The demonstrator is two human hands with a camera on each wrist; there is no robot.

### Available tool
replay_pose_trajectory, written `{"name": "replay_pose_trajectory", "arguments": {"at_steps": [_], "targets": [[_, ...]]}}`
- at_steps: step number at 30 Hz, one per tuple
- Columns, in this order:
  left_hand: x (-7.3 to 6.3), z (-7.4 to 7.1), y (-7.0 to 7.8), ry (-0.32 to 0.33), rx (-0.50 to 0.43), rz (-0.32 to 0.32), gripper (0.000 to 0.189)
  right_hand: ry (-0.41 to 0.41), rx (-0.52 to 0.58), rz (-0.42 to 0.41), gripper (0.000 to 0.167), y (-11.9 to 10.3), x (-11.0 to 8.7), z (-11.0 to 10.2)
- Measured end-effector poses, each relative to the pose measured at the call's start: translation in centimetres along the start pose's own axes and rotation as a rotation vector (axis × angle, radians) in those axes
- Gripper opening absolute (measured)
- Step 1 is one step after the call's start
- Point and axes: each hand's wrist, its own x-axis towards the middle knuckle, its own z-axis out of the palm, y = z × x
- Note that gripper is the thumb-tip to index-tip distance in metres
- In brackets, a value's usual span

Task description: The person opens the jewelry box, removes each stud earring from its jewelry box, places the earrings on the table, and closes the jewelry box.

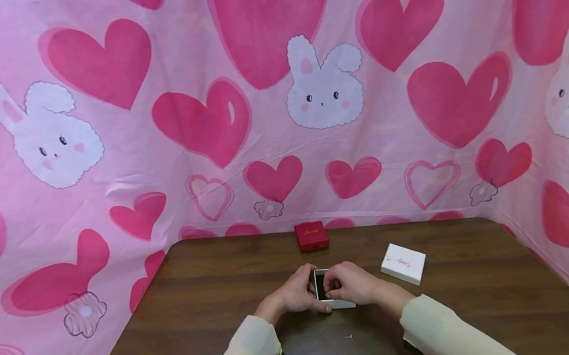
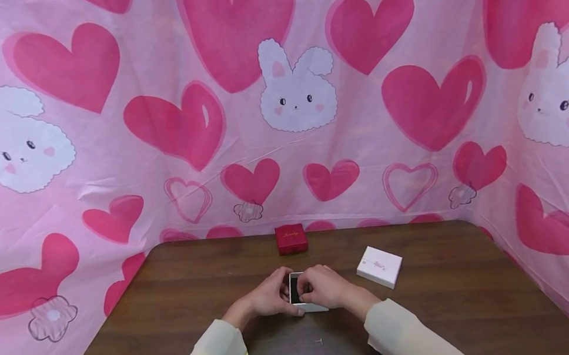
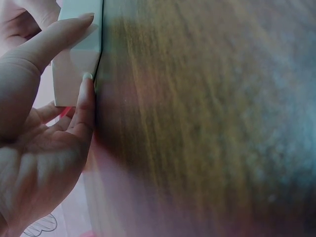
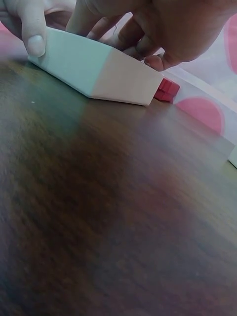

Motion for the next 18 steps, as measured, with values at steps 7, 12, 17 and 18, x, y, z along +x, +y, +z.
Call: {"name": "replay_pose_trajectory", "arguments": {"at_steps": [7,12,17,18], "targets": [[0.09,0.01,-0.18,-0.002,0.008,-0.011,0.069,0.008,-0.003,-0.019,0.008,0.05,-0.07,0.09],[0.15,0.05,-0.29,-0.004,0.015,-0.02,0.069,0.02,-0.014,-0.029,0.009,0.14,-0.09,0.13],[0.06,0.02,-0.07,0.004,0.007,-0.008,0.069,0.057,-0.049,-0.045,0.007,0.38,-0.09,0.28],[0.03,-0.01,0.01,0.005,0.004,-0.007,0.069,0.064,-0.054,-0.049,0.006,0.43,-0.09,0.28]]}}
